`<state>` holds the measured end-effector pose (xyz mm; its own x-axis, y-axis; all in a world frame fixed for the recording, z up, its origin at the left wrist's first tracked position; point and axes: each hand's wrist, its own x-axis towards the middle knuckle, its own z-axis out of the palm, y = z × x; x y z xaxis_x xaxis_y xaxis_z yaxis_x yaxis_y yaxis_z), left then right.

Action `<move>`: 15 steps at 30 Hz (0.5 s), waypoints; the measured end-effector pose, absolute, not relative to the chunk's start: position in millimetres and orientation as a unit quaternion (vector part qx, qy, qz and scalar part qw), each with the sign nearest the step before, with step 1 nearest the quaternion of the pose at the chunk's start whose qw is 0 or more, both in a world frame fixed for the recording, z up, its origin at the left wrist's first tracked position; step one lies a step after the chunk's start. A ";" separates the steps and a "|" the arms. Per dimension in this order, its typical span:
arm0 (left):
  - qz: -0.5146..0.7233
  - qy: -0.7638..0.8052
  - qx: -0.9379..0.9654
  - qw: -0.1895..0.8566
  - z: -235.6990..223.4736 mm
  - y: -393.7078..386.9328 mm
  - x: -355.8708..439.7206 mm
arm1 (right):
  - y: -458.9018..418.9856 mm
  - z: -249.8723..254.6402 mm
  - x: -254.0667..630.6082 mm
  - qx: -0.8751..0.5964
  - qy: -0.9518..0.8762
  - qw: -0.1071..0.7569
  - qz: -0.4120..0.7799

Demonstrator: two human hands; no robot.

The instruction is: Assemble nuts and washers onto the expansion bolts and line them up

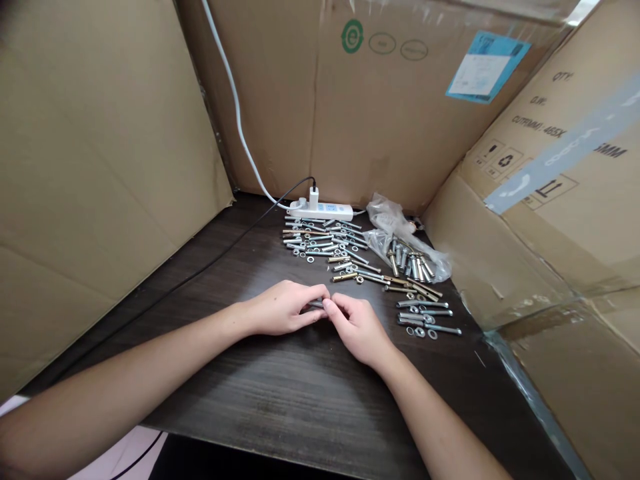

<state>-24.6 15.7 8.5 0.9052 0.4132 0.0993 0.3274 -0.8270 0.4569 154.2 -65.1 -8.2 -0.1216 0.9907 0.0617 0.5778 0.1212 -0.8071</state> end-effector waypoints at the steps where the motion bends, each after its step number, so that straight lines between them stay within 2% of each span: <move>1: 0.097 0.193 0.951 0.222 8.2 15.5 -24.6 | -65.0 -9.0 154.1 -0.581 -0.674 0.320 0.325; 15: 0.111 0.196 0.948 0.227 6.1 17.6 -25.2 | -65.8 -6.9 154.3 -0.590 -0.670 0.319 0.318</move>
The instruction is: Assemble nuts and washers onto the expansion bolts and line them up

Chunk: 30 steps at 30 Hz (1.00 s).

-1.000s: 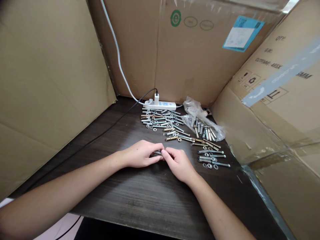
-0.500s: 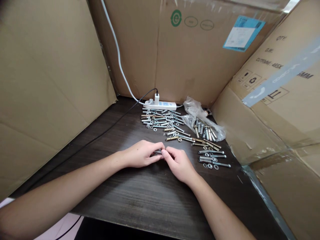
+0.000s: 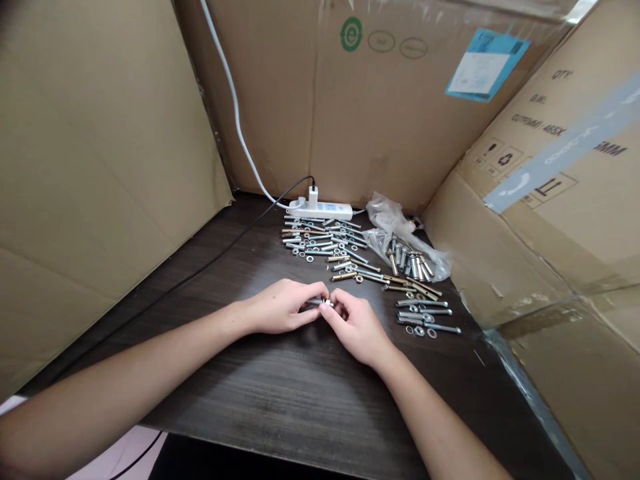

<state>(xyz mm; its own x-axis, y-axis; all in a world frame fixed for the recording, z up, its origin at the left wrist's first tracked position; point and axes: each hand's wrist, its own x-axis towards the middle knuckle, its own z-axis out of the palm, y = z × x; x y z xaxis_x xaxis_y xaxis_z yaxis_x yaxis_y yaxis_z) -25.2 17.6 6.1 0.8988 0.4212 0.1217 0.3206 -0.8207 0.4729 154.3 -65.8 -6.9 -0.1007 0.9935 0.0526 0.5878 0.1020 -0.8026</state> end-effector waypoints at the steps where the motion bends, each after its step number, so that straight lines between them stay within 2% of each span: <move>1: 0.110 0.193 0.948 0.228 6.1 17.5 -25.2 | -65.5 -7.2 154.3 -0.587 -0.673 0.318 0.317; 18: 0.096 0.179 0.950 0.236 6.6 15.7 -23.2 | -66.8 -1.8 154.9 -0.589 -0.687 0.262 0.335; 24: 0.082 0.179 0.949 0.246 4.7 17.1 -19.8 | -68.7 3.8 155.5 -0.609 -0.710 0.206 0.287; 30: 0.093 0.181 0.942 0.267 6.2 17.1 -18.7 | -64.6 -5.2 157.9 -0.628 -0.628 0.296 0.352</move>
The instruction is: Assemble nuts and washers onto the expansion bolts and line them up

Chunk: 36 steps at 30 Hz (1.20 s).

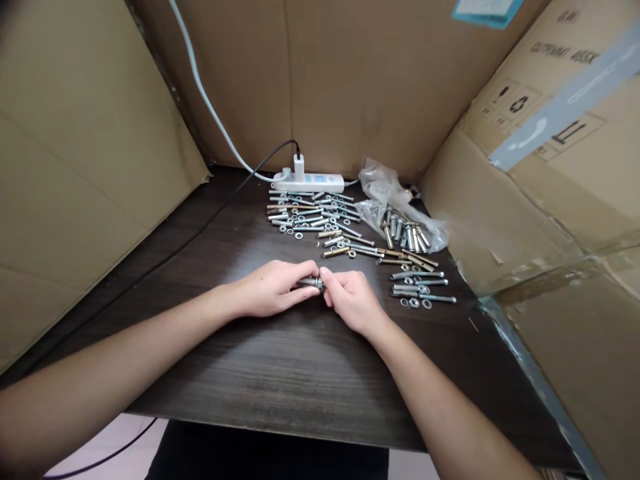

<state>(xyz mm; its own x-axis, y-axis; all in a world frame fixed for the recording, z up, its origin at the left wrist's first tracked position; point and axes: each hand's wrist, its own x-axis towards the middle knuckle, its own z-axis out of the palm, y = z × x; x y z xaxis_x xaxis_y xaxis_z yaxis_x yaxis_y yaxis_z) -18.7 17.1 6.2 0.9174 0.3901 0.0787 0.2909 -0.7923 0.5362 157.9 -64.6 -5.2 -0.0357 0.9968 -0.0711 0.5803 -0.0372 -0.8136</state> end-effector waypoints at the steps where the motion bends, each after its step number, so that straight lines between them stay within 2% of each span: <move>1: 0.096 0.181 0.941 0.269 7.1 16.5 -18.9 | -64.6 -5.2 157.3 -0.625 -0.628 0.318 0.337; 4: 0.102 0.194 0.941 0.260 8.9 15.0 -20.1 | -65.8 -5.2 153.5 -0.602 -0.655 0.357 0.284; 9: 0.110 0.177 0.942 0.261 9.3 15.5 -22.5 | -65.9 -10.5 150.1 -0.622 -0.601 0.361 0.349; 15: 0.101 0.212 0.939 0.253 11.1 16.8 -23.2 | -63.3 -5.9 151.7 -0.590 -0.649 0.372 0.306; 22: 0.088 0.190 0.944 0.256 10.3 16.5 -23.5 | -61.5 -15.3 152.5 -0.606 -0.608 0.357 0.368; 29: 0.096 0.199 0.944 0.247 11.9 14.8 -22.5 | -60.7 -8.7 152.3 -0.578 -0.648 0.374 0.326; 36: 0.085 0.195 0.945 0.250 15.0 14.3 -23.2 | -60.6 -12.2 152.0 -0.583 -0.630 0.369 0.357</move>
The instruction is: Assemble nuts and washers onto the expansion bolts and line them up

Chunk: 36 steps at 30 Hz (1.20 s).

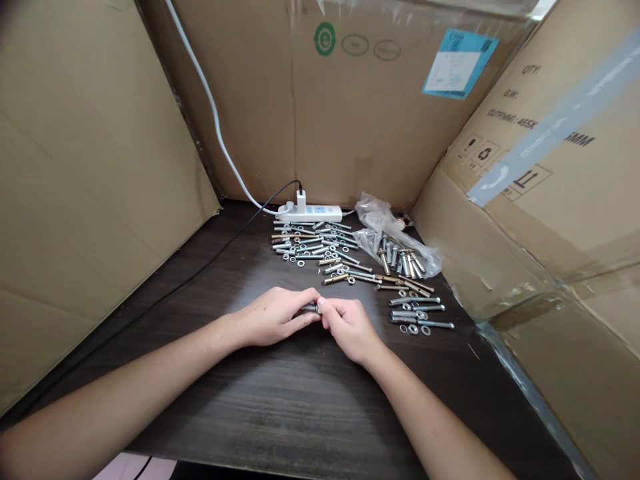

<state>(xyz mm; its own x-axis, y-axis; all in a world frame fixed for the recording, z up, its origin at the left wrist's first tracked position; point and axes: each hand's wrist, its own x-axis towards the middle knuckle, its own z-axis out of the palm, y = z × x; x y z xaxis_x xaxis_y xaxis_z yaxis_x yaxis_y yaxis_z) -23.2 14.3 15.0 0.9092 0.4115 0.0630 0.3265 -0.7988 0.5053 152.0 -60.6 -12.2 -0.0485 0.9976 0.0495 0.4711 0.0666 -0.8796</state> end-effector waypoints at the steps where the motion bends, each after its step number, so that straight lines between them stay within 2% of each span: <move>1: 0.085 0.198 0.944 0.250 15.3 14.2 -23.3 | -60.8 -11.6 152.2 -0.583 -0.630 0.372 0.352; 12: 0.079 0.196 0.947 0.241 14.2 13.0 -22.5 | -60.5 -12.9 153.2 -0.579 -0.625 0.369 0.371; 17: 0.077 0.219 0.942 0.243 15.5 12.3 -22.4 | -60.9 -9.6 152.8 -0.571 -0.649 0.373 0.337; 23: 0.074 0.218 0.946 0.228 16.3 11.5 -22.6 | -60.0 -11.9 151.3 -0.577 -0.612 0.368 0.396; 28: 0.076 0.228 0.946 0.216 16.6 11.8 -22.3 | -60.3 -8.1 152.4 -0.569 -0.640 0.389 0.339; 36: 0.080 0.208 0.947 0.231 13.9 12.7 -22.7 | -59.2 -12.4 152.9 -0.560 -0.639 0.382 0.364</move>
<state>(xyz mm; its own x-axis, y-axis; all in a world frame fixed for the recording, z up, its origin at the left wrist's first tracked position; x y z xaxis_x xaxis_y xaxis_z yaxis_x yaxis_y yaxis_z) -22.7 12.7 13.9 0.9003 0.4317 0.0555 0.3575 -0.8063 0.4713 152.9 -59.2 -12.4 -0.0805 0.9935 0.0801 0.4373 0.1074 -0.8929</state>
